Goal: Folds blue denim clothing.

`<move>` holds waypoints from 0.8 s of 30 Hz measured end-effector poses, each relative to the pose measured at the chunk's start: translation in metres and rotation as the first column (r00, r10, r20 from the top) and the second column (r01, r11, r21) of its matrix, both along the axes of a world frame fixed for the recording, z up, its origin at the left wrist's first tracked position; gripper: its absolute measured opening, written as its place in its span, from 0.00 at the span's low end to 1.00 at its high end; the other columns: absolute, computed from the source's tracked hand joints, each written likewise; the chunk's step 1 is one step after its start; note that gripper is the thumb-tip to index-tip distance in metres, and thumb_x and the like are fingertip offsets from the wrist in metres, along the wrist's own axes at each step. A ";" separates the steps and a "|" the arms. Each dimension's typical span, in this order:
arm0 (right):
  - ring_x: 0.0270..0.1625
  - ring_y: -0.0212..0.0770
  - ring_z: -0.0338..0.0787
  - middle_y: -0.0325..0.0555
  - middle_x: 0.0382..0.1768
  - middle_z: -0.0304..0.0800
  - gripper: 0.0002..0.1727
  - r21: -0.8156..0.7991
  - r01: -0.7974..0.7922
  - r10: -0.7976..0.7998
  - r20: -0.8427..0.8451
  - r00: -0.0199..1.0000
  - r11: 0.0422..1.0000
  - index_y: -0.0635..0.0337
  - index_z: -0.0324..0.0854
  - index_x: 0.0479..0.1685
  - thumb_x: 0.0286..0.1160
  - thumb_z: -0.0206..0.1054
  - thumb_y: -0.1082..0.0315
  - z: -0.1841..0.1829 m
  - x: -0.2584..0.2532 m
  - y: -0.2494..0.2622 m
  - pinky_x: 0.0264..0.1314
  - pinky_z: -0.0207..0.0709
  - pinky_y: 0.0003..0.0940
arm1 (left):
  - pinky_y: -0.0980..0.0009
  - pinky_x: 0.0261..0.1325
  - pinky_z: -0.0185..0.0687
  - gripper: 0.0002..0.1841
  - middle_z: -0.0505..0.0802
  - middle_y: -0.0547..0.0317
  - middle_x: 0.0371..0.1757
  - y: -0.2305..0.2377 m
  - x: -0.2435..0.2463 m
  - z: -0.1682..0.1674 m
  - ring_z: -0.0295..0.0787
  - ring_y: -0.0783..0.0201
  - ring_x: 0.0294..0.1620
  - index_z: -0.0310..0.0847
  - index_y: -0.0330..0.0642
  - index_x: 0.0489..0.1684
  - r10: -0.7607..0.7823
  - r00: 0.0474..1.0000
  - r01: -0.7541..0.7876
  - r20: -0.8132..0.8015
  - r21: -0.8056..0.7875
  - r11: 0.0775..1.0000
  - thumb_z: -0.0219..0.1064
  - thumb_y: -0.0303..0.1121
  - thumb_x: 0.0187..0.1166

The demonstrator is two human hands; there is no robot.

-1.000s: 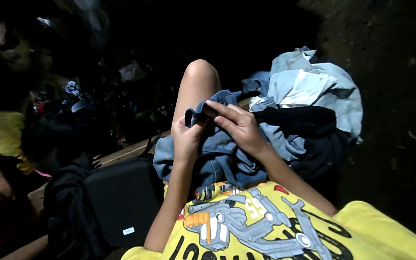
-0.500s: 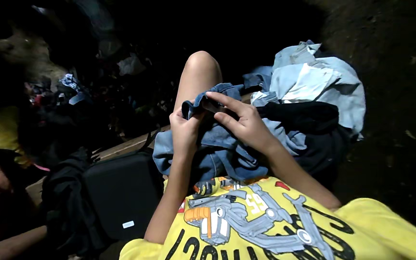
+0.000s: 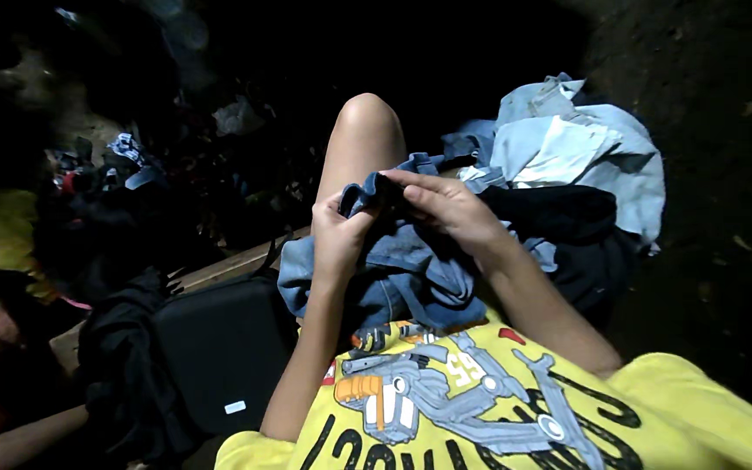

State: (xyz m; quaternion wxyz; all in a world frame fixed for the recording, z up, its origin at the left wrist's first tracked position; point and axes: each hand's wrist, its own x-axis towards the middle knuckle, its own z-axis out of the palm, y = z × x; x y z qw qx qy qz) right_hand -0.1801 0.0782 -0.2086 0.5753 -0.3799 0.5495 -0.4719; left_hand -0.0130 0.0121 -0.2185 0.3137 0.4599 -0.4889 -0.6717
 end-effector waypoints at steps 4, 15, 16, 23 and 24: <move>0.13 0.18 0.60 0.27 0.22 0.77 0.19 0.101 -0.072 0.053 0.182 0.982 0.992 0.49 0.85 0.70 0.92 0.51 0.64 0.008 -0.013 -0.006 0.12 0.50 0.12 | 0.81 0.31 0.82 0.07 0.89 0.71 0.24 -0.004 -0.004 0.001 0.84 0.80 0.25 0.86 0.44 0.26 0.029 0.999 -0.029 -0.015 0.014 0.999 0.73 0.20 0.68; 0.38 0.44 0.90 0.49 0.47 0.91 0.28 -0.223 -0.021 -0.146 -0.706 0.693 0.975 0.47 0.75 0.83 0.85 0.62 0.53 -0.011 0.022 -0.002 0.33 0.81 0.46 | 0.80 0.39 0.88 0.12 0.93 0.72 0.28 -0.001 -0.010 0.008 0.89 0.81 0.31 0.86 0.46 0.29 0.158 0.977 -0.143 -0.144 0.113 0.983 0.66 0.15 0.69; 0.36 0.43 0.88 0.48 0.44 0.90 0.27 -0.246 -0.001 -0.179 -0.705 0.686 0.969 0.47 0.77 0.82 0.85 0.62 0.54 -0.014 0.024 -0.001 0.32 0.80 0.43 | 0.79 0.38 0.88 0.11 0.93 0.71 0.28 0.000 -0.009 0.007 0.90 0.80 0.30 0.87 0.46 0.29 0.159 0.975 -0.141 -0.154 0.121 0.983 0.67 0.16 0.70; 0.25 0.37 0.77 0.44 0.30 0.80 0.23 -0.328 0.080 -0.297 -0.694 0.656 0.941 0.48 0.84 0.75 0.86 0.60 0.55 -0.026 0.035 0.001 0.25 0.71 0.33 | 0.81 0.29 0.84 0.11 0.90 0.72 0.24 0.008 -0.011 0.008 0.86 0.81 0.24 0.83 0.49 0.29 0.147 0.984 -0.129 -0.104 0.167 0.978 0.64 0.18 0.74; 0.24 0.36 0.75 0.43 0.29 0.78 0.22 -0.335 0.073 -0.297 -0.690 0.660 0.939 0.49 0.84 0.75 0.87 0.59 0.55 -0.026 0.035 -0.001 0.24 0.69 0.31 | 0.81 0.30 0.84 0.11 0.89 0.72 0.24 0.008 -0.012 0.009 0.85 0.81 0.24 0.82 0.48 0.30 0.142 0.984 -0.123 -0.104 0.169 0.978 0.63 0.18 0.75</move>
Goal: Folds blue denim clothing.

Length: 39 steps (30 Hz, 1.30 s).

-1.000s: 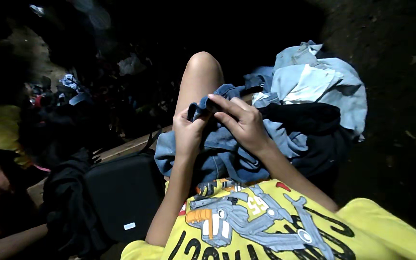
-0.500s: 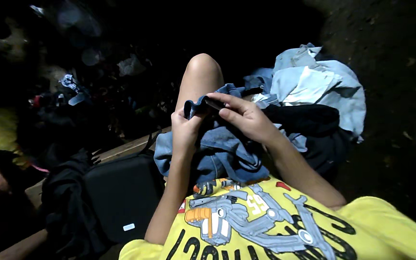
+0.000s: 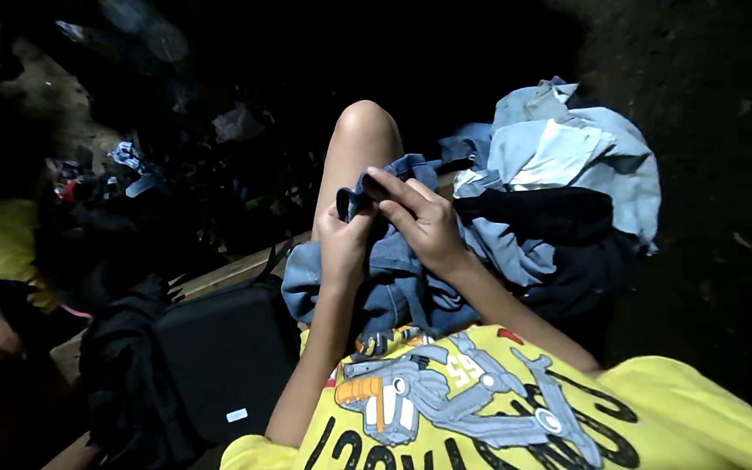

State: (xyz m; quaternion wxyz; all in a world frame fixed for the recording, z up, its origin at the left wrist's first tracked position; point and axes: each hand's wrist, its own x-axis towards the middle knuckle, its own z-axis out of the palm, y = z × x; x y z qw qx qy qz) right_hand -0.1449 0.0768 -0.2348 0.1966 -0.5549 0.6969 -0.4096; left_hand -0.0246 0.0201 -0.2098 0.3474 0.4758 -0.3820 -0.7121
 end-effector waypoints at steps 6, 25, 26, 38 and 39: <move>0.61 0.23 0.88 0.39 0.65 0.90 0.20 0.116 -0.207 0.124 0.494 0.861 0.971 0.57 0.83 0.73 0.90 0.56 0.63 0.017 -0.024 0.003 0.66 0.80 0.24 | 0.81 0.27 0.83 0.09 0.89 0.71 0.22 -0.007 0.010 -0.006 0.84 0.80 0.22 0.84 0.48 0.25 -0.086 0.996 0.087 0.032 -0.040 0.995 0.68 0.22 0.74; 0.55 0.46 0.92 0.45 0.63 0.91 0.29 0.178 -0.225 0.207 0.113 0.972 0.958 0.45 0.70 0.87 0.87 0.58 0.54 0.013 -0.022 -0.001 0.49 0.84 0.53 | 0.80 0.37 0.88 0.09 0.93 0.71 0.30 -0.006 0.006 -0.005 0.89 0.80 0.30 0.89 0.44 0.36 -0.034 0.999 0.036 0.018 -0.083 0.996 0.66 0.18 0.75; 0.53 0.46 0.93 0.46 0.63 0.91 0.28 0.152 -0.208 0.195 0.094 0.976 0.966 0.47 0.70 0.86 0.87 0.59 0.55 0.013 -0.019 -0.002 0.47 0.85 0.51 | 0.80 0.35 0.87 0.09 0.92 0.72 0.28 -0.006 0.005 -0.006 0.88 0.81 0.28 0.87 0.45 0.33 -0.035 0.999 0.038 0.035 -0.092 0.995 0.66 0.18 0.75; 0.28 0.43 0.83 0.48 0.32 0.85 0.23 0.036 -0.076 0.077 -0.013 0.997 0.996 0.50 0.82 0.77 0.86 0.60 0.58 -0.001 -0.003 0.003 0.28 0.76 0.40 | 0.82 0.27 0.81 0.11 0.88 0.72 0.21 -0.001 0.002 -0.004 0.83 0.81 0.21 0.82 0.48 0.24 -0.019 0.998 0.022 0.066 -0.036 0.999 0.67 0.19 0.72; 0.30 0.43 0.84 0.47 0.34 0.87 0.23 0.046 -0.102 0.101 0.026 0.995 0.994 0.50 0.83 0.76 0.86 0.60 0.58 -0.001 -0.008 0.004 0.31 0.78 0.41 | 0.82 0.28 0.82 0.11 0.89 0.72 0.22 -0.003 0.005 -0.006 0.84 0.81 0.22 0.82 0.48 0.24 -0.044 0.996 0.048 0.077 -0.052 0.998 0.68 0.18 0.71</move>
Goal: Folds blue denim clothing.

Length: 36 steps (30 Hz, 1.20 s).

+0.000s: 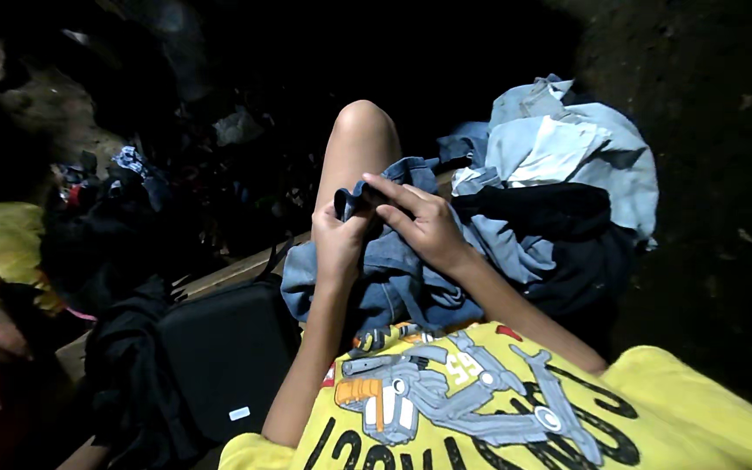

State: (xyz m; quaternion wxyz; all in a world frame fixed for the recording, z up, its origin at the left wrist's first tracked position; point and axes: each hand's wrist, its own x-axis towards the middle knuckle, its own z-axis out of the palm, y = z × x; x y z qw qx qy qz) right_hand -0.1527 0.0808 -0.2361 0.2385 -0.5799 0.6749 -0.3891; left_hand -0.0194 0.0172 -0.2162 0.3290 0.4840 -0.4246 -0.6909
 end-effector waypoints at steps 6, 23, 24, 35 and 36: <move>0.52 0.16 0.88 0.33 0.62 0.92 0.19 0.197 -0.314 0.160 0.550 0.819 0.929 0.59 0.85 0.70 0.90 0.55 0.64 0.027 -0.047 -0.007 0.56 0.80 0.16 | 0.82 0.26 0.76 0.06 0.86 0.69 0.21 -0.016 0.013 -0.004 0.80 0.81 0.21 0.85 0.43 0.25 -0.239 0.949 0.282 0.205 -0.210 0.936 0.72 0.21 0.68; 0.45 0.48 0.93 0.50 0.56 0.93 0.31 0.158 -0.029 0.032 -0.019 0.999 0.987 0.53 0.68 0.87 0.87 0.58 0.51 0.017 -0.009 0.006 0.41 0.84 0.51 | 0.79 0.33 0.87 0.11 0.91 0.69 0.23 -0.010 -0.001 0.005 0.88 0.78 0.25 0.83 0.44 0.28 0.053 0.998 -0.050 -0.030 0.091 0.995 0.67 0.14 0.68; 0.45 0.48 0.93 0.51 0.58 0.92 0.31 0.151 -0.028 0.034 -0.036 0.999 0.988 0.54 0.68 0.87 0.87 0.58 0.52 0.017 -0.008 0.006 0.40 0.84 0.51 | 0.79 0.33 0.86 0.11 0.91 0.69 0.23 -0.010 -0.001 0.005 0.87 0.79 0.25 0.82 0.44 0.28 0.052 0.998 -0.049 -0.032 0.093 0.994 0.66 0.13 0.67; 0.39 0.47 0.91 0.52 0.51 0.93 0.34 0.115 -0.034 0.036 -0.020 0.999 0.993 0.56 0.66 0.88 0.86 0.59 0.50 0.003 -0.012 0.006 0.37 0.83 0.48 | 0.79 0.35 0.88 0.11 0.93 0.70 0.28 -0.007 0.007 0.001 0.89 0.79 0.28 0.87 0.47 0.30 -0.020 0.995 0.023 -0.095 0.027 0.999 0.69 0.16 0.70; 0.40 0.48 0.92 0.52 0.53 0.93 0.33 0.094 -0.026 0.029 -0.037 0.999 0.995 0.57 0.67 0.87 0.86 0.59 0.51 0.004 -0.010 0.004 0.37 0.84 0.48 | 0.80 0.34 0.87 0.12 0.92 0.70 0.27 -0.006 0.005 0.001 0.88 0.79 0.27 0.86 0.47 0.29 -0.026 0.996 0.028 -0.081 0.034 0.999 0.68 0.15 0.69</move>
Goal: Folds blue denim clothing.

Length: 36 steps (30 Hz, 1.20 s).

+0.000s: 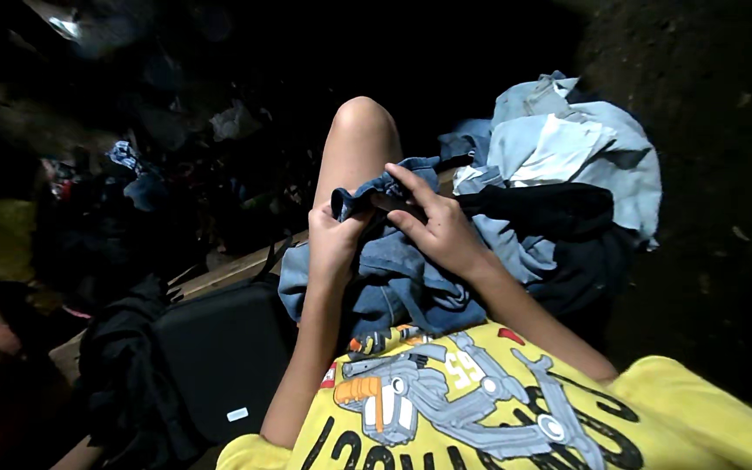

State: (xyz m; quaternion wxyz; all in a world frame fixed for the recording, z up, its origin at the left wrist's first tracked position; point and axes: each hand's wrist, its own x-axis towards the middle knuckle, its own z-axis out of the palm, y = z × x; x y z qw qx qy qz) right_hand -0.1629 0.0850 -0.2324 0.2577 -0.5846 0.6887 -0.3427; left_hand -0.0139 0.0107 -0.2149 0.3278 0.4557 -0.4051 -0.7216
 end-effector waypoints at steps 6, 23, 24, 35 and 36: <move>0.26 0.40 0.82 0.45 0.33 0.84 0.22 -0.152 0.010 -0.026 -0.105 0.994 0.988 0.47 0.86 0.73 0.84 0.62 0.53 -0.005 0.002 -0.003 0.23 0.72 0.38 | 0.80 0.29 0.84 0.10 0.90 0.69 0.23 -0.004 0.002 0.001 0.86 0.79 0.23 0.84 0.46 0.25 -0.051 0.997 0.049 0.062 0.038 0.998 0.70 0.19 0.71; 0.25 0.17 0.73 0.26 0.32 0.77 0.33 0.172 -0.304 0.052 0.793 0.608 0.937 0.55 0.67 0.83 0.73 0.65 0.68 0.021 -0.048 -0.016 0.27 0.68 0.12 | 0.78 0.37 0.88 0.07 0.93 0.68 0.27 -0.014 -0.002 0.004 0.89 0.78 0.29 0.85 0.42 0.32 0.040 0.995 -0.044 0.087 0.036 0.998 0.70 0.17 0.71; 0.22 0.19 0.71 0.26 0.29 0.76 0.28 0.201 -0.237 -0.043 0.841 0.540 0.950 0.51 0.71 0.81 0.78 0.59 0.69 0.021 -0.048 -0.011 0.22 0.67 0.14 | 0.78 0.38 0.88 0.07 0.93 0.68 0.27 -0.014 -0.002 0.005 0.90 0.78 0.29 0.84 0.42 0.33 0.049 0.995 -0.052 0.083 0.046 0.998 0.69 0.17 0.71; 0.20 0.37 0.75 0.38 0.23 0.79 0.29 0.098 -0.063 0.066 -0.018 0.998 0.993 0.54 0.75 0.81 0.90 0.48 0.48 0.030 -0.022 -0.002 0.21 0.71 0.40 | 0.77 0.37 0.89 0.08 0.93 0.66 0.27 -0.013 -0.002 0.004 0.90 0.77 0.29 0.85 0.41 0.33 0.080 0.997 -0.081 0.023 0.072 0.994 0.72 0.16 0.66; 0.20 0.40 0.77 0.40 0.24 0.80 0.30 0.087 -0.060 0.066 -0.062 0.996 0.994 0.55 0.73 0.82 0.89 0.52 0.47 0.028 -0.018 -0.002 0.21 0.72 0.42 | 0.78 0.36 0.89 0.09 0.93 0.67 0.26 -0.012 -0.002 0.004 0.90 0.77 0.28 0.85 0.42 0.32 0.084 0.996 -0.086 0.020 0.074 0.994 0.71 0.15 0.66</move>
